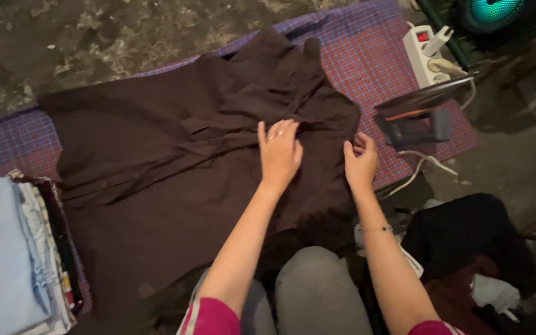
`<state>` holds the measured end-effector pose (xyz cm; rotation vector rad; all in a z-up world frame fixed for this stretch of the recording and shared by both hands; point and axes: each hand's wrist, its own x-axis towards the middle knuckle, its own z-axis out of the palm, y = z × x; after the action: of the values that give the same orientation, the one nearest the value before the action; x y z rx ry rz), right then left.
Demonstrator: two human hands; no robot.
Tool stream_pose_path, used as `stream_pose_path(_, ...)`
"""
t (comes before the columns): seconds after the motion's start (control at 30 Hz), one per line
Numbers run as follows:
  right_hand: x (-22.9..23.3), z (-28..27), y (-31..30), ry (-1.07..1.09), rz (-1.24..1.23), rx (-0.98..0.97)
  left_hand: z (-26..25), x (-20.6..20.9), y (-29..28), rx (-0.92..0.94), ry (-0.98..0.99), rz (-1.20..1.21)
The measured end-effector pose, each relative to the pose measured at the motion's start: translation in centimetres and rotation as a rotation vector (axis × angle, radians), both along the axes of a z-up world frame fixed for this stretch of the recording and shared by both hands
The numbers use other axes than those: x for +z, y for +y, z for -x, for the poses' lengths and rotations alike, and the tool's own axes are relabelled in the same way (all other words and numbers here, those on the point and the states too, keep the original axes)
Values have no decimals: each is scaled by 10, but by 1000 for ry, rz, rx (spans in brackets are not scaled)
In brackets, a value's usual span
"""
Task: The person irons a brown long-sleeved shirt on a low checkered table. They smooth the fabric with their hands, use a steam iron to press the sleeves and body, and flip the shirt to iron the other side.
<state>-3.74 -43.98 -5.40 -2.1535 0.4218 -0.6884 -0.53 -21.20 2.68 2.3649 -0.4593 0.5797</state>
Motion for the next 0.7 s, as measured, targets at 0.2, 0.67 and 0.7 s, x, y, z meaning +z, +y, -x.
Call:
stream_pose_path(0.2,-13,-25,-13,207,1,-20,-46,-4,-73,-189,-5,-89)
stream_pose_path(0.67,20,-2,20,101,247,17,-97,-17,-114,-270,120,-137)
stream_pose_path(0.7,22,-2,21,106,238,20,-102,-14,-117,-300,81,-169)
